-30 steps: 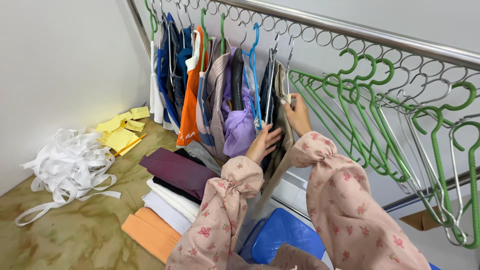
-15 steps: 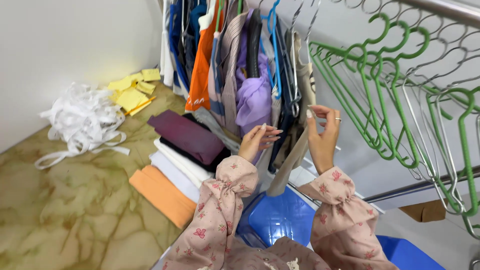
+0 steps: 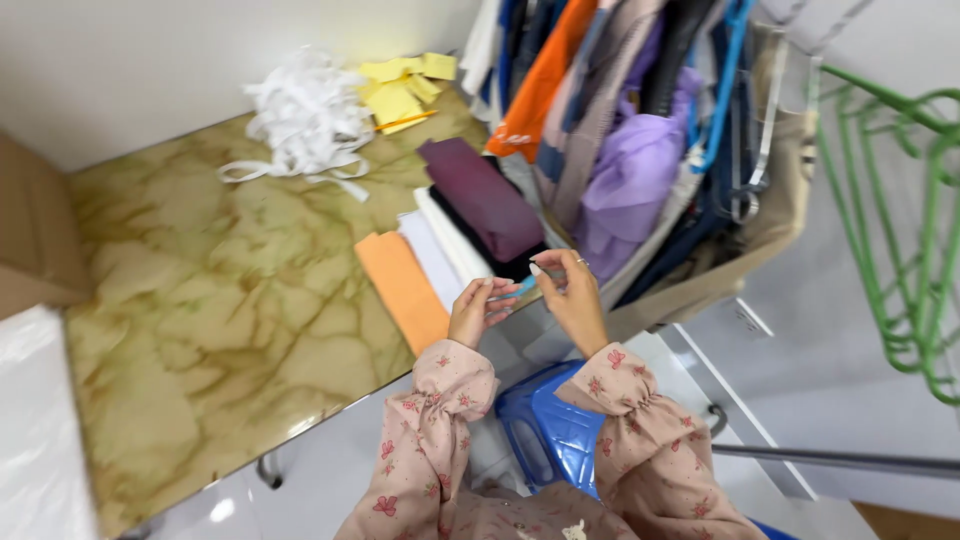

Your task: The person picks up folded clothes from a table, unfolds them, and places them onto hangers. They then hang the clothes on a metal clothing rack. The person handles a beige top, an orange t-shirt, and a maroon shirt.

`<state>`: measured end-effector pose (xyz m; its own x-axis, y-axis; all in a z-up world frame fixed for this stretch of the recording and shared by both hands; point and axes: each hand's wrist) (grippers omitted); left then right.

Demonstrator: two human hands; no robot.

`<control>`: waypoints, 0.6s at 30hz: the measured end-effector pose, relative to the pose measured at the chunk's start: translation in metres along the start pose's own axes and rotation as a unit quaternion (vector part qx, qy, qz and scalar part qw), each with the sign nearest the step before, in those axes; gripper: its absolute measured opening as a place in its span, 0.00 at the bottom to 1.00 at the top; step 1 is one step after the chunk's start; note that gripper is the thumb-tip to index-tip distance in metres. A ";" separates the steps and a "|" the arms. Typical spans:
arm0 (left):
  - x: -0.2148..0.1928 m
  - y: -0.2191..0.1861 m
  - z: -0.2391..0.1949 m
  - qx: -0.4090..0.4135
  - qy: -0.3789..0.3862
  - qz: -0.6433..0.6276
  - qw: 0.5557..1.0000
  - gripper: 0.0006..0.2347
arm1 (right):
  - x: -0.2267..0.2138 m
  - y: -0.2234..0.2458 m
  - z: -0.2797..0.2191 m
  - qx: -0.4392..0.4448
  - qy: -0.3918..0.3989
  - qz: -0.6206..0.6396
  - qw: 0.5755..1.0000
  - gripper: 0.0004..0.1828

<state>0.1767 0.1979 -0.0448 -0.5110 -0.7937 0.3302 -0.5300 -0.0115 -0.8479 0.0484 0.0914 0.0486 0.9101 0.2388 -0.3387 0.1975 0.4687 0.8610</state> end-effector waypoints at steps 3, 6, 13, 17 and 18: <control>-0.038 -0.010 0.005 -0.004 -0.040 -0.024 0.999 0.11 | 0.029 0.008 -0.001 -0.015 0.052 -0.032 0.998 0.09; -0.077 -0.015 0.024 0.000 -0.067 -0.035 0.997 0.10 | 0.058 0.011 0.002 -0.070 0.079 -0.063 0.992 0.15; -0.211 0.086 0.137 0.049 -0.346 0.246 0.904 0.29 | 0.105 0.033 0.003 -0.001 0.109 -0.029 0.994 0.13; -0.290 0.135 0.031 0.017 -0.330 0.247 0.911 0.33 | 0.113 0.031 -0.005 0.043 0.097 -0.024 0.994 0.13; -0.307 0.145 0.005 0.003 -0.325 0.247 0.913 0.34 | 0.112 0.029 -0.008 0.058 0.090 -0.028 0.994 0.13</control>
<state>0.2601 0.4369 -0.2714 -0.1757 -0.8962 -0.4073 -0.3381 0.4435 -0.8300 0.1536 0.1384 0.0329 0.8184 0.3688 -0.4407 0.2956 0.3874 0.8732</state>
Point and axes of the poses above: each hand's wrist, its own z-axis towards the middle knuckle, its own x-axis out of the palm, y = z × x, and after that the axes turned 15 degrees about -y, right-handed
